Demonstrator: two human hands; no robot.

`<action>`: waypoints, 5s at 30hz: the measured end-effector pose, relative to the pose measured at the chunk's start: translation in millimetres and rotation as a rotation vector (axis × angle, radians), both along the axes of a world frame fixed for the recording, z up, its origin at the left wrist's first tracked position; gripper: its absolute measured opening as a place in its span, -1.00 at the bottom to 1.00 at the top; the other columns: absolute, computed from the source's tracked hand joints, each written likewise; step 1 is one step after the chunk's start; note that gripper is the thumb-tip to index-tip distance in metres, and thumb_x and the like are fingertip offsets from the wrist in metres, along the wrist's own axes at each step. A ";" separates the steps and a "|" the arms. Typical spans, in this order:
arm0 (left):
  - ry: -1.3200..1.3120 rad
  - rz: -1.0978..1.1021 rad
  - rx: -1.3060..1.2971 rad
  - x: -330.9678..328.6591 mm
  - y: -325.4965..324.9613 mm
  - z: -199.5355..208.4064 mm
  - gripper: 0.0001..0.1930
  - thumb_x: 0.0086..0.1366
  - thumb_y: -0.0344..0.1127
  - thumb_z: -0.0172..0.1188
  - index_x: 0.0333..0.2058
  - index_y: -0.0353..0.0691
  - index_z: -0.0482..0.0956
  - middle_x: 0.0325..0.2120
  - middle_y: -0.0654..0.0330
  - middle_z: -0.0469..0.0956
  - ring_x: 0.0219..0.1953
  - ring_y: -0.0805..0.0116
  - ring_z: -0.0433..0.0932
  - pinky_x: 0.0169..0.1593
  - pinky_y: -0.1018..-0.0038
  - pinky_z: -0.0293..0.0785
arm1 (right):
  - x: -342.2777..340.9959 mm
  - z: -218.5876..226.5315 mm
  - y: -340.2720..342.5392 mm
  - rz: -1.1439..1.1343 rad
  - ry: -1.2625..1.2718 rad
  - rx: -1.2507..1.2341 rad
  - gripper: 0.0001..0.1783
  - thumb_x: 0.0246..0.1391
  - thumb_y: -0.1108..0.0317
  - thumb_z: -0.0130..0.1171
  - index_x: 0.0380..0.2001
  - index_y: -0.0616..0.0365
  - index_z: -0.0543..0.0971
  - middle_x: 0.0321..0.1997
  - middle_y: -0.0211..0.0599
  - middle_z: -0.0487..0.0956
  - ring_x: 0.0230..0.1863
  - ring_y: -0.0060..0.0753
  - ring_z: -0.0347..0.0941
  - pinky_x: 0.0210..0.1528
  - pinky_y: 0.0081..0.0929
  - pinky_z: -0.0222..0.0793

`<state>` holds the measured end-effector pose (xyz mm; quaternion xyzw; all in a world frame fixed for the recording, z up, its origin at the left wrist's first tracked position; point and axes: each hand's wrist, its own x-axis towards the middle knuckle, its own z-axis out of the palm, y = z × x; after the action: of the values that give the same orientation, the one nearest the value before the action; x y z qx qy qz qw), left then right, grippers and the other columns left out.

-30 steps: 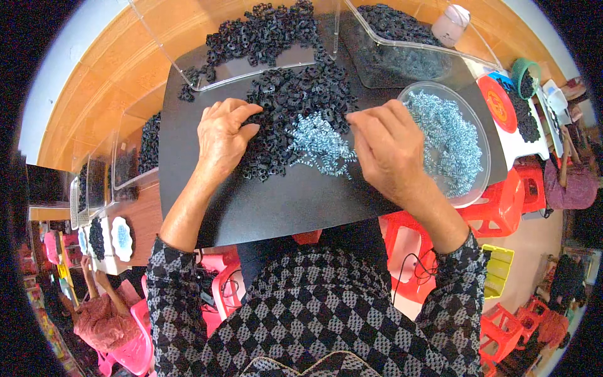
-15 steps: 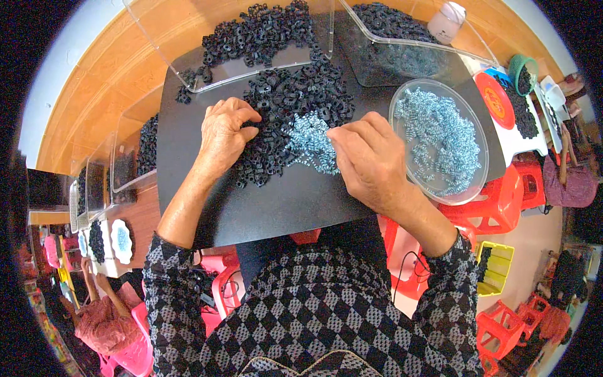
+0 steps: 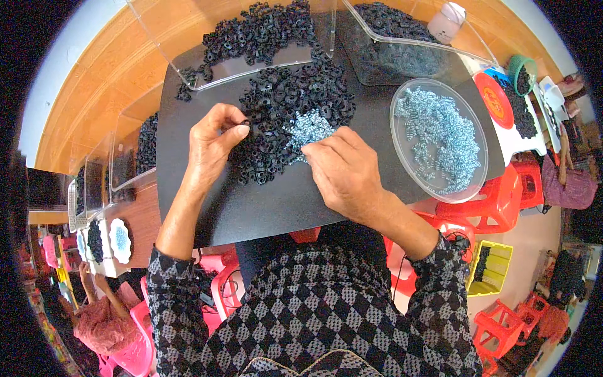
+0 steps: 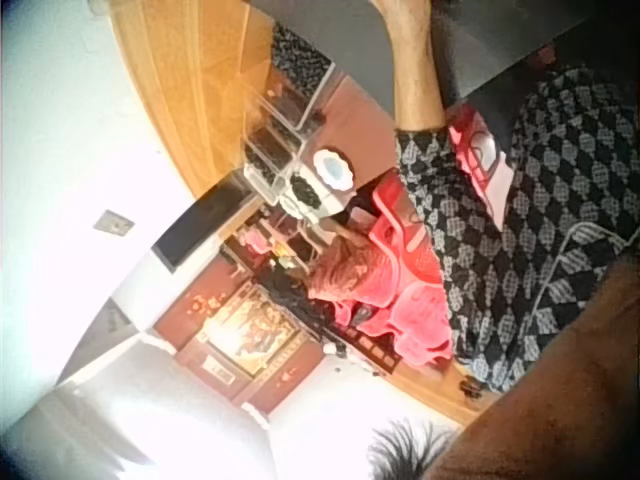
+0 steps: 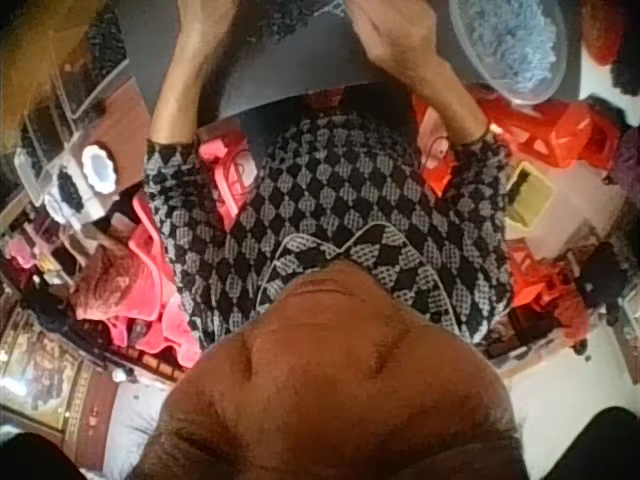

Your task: Assembling small black plastic components by hand.

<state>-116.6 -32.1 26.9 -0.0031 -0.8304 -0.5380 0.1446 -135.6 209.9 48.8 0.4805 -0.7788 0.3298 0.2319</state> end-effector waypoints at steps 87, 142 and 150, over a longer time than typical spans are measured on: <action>-0.122 0.154 0.868 125.2 66.6 -18.7 -0.81 0.16 -0.51 0.26 -0.23 -0.40 0.56 -0.41 0.20 0.59 -0.42 0.54 0.50 -0.33 0.64 0.49 | 56.6 -7.5 -40.2 0.083 -0.244 -0.076 -0.74 -0.25 0.62 0.29 -0.38 0.21 0.57 -0.42 -0.26 0.52 -0.44 -0.24 0.39 -0.44 -0.42 0.31; -0.023 0.288 0.792 139.4 56.5 -16.5 -0.81 0.12 -0.54 0.28 -0.24 -0.38 0.58 -0.46 0.27 0.53 -0.43 0.56 0.46 -0.31 0.66 0.43 | 40.3 9.4 -53.4 0.301 -0.570 0.140 -0.89 -0.07 0.49 0.24 -0.42 0.25 0.56 -0.50 -0.26 0.51 -0.44 -0.27 0.42 -0.38 -0.40 0.31; -0.052 0.229 0.808 138.0 56.1 -16.0 -0.81 0.13 -0.53 0.27 -0.24 -0.38 0.59 -0.44 0.26 0.55 -0.42 0.56 0.47 -0.30 0.66 0.44 | 38.2 10.5 -49.4 0.312 -0.690 0.181 -0.85 0.02 0.34 0.12 -0.50 0.20 0.53 -0.50 -0.16 0.53 -0.38 -0.08 0.47 -0.33 -0.21 0.34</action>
<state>21.3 24.0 11.0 0.1598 -0.5508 -0.8009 0.1723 -97.4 160.5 59.4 0.4723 -0.7547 0.4334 -0.1401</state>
